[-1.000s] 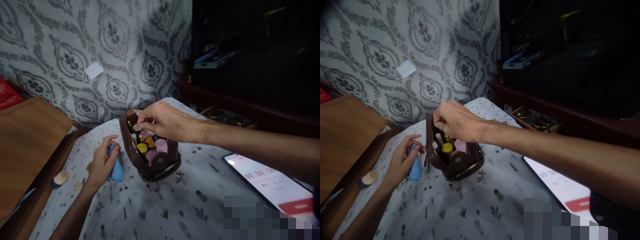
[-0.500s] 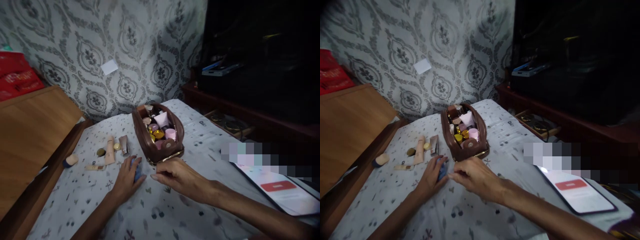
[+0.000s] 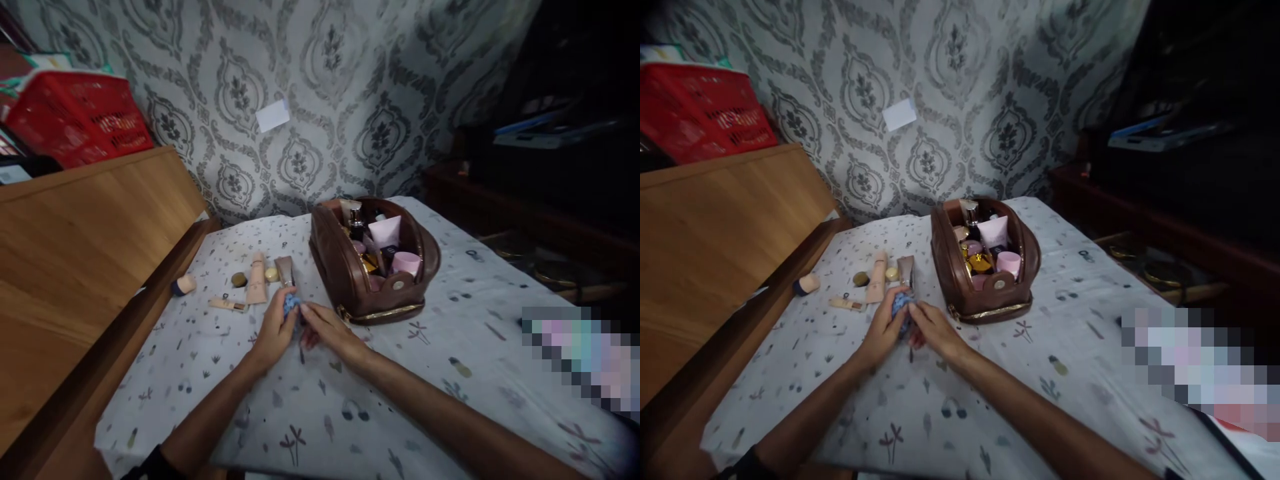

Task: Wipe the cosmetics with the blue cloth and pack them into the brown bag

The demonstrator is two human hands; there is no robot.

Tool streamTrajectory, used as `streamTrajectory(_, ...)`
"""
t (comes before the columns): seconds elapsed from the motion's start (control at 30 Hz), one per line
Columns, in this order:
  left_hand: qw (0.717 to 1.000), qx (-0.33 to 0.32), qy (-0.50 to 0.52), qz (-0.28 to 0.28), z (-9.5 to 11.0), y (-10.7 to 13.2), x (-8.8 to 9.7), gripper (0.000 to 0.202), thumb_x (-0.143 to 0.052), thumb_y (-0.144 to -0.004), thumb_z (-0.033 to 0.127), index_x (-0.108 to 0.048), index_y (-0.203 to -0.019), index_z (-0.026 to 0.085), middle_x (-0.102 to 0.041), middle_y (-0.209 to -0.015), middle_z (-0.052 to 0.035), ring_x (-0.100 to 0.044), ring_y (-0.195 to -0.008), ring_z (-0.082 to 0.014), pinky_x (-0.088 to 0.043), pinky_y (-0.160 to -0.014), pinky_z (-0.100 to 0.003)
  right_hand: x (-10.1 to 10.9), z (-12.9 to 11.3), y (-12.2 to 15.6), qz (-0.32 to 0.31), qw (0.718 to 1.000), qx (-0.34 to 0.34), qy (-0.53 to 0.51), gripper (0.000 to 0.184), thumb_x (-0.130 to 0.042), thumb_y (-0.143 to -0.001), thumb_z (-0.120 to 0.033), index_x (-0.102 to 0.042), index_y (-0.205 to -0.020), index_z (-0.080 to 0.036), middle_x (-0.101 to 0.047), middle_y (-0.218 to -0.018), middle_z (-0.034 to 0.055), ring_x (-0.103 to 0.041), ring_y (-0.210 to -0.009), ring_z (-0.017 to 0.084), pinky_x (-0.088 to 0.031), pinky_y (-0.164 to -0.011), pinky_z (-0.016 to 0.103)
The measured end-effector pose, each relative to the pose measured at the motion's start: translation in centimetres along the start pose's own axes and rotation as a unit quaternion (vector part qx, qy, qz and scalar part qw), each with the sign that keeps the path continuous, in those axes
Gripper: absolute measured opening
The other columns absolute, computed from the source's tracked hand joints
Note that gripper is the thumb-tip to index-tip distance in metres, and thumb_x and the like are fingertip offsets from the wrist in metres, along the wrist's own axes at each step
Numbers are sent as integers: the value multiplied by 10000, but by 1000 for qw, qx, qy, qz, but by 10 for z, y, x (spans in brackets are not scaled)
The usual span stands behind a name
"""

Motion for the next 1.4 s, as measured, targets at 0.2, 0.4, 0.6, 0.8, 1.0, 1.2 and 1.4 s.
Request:
streamTrajectory(0.2, 998, -42, -45, 19, -1, -6, 2, 264, -417, -975, 261, -500, -1221, 209, -590, -1188, -125, -562, -1143, -247, -453, -1023, -437, 2, 6, -6, 73, 989, 19, -131, 587, -780, -585, -695, -700, -788, -150, -677, -669, 37, -610, -567, 147, -477, -553, 272)
streamTrajectory(0.4, 996, -43, -42, 66, -7, -18, 22, 193, -447, -963, 249, -538, -1130, 215, -627, -1126, -101, -589, -1082, -230, -472, -987, -404, 14, 6, 0, 99, 994, 15, -33, 518, -807, -562, -652, -696, -678, -160, -653, -562, 36, -486, -490, 125, -370, -506, 276)
streamTrajectory(0.6, 990, 1, -48, 135, -33, -24, 60, 188, -477, -943, 301, -567, -1069, 196, -647, -1052, -73, -603, -997, -214, -469, -932, -363, 4, 6, 4, 81, 996, 36, 13, 525, -749, -643, -658, -535, -545, -189, -537, -446, -24, -412, -438, 91, -308, -479, 240)
streamTrajectory(0.8, 977, 54, -95, 181, -56, -19, 92, 322, -469, -932, 456, -584, -1088, 199, -642, -939, -34, -597, -838, -200, -487, -787, -318, 0, 10, 1, 59, 998, 20, 1, 561, -653, -704, -720, -559, -575, -183, -523, -455, -32, -436, -415, 85, -327, -449, 222)
streamTrajectory(1.0, 956, 66, -187, 215, -70, -34, 130, 319, -472, -889, 482, -590, -1015, 215, -638, -875, -25, -588, -802, -212, -478, -757, -323, -4, 0, 5, 31, 999, 35, -21, 530, -636, -767, -662, -542, -572, -178, -525, -471, -37, -417, -406, 64, -306, -420, 200)
streamTrajectory(1.2, 936, 86, -269, 210, -89, -56, 149, 324, -458, -856, 474, -603, -986, 216, -630, -866, -36, -586, -801, -236, -475, -743, -346, -2, 1, 5, 37, 998, 32, -30, 496, -622, -832, -594, -535, -575, -178, -508, -453, -45, -411, -389, 60, -302, -407, 188)
streamTrajectory(1.4, 942, 0, -301, 150, -58, -76, 109, 317, -420, -887, 423, -612, -1015, 205, -642, -988, -77, -607, -933, -255, -494, -857, -373, -2, 2, 5, 29, 999, 25, -33, 461, -612, -857, -551, -544, -598, -175, -518, -458, -46, -397, -375, 56, -292, -397, 185)
Point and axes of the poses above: each hand's wrist, its own y-axis away from the middle knuckle, its own x-axis out of the back of the hand, z = x × y, the point moved 9 cm from there along -y, towards the middle knuckle
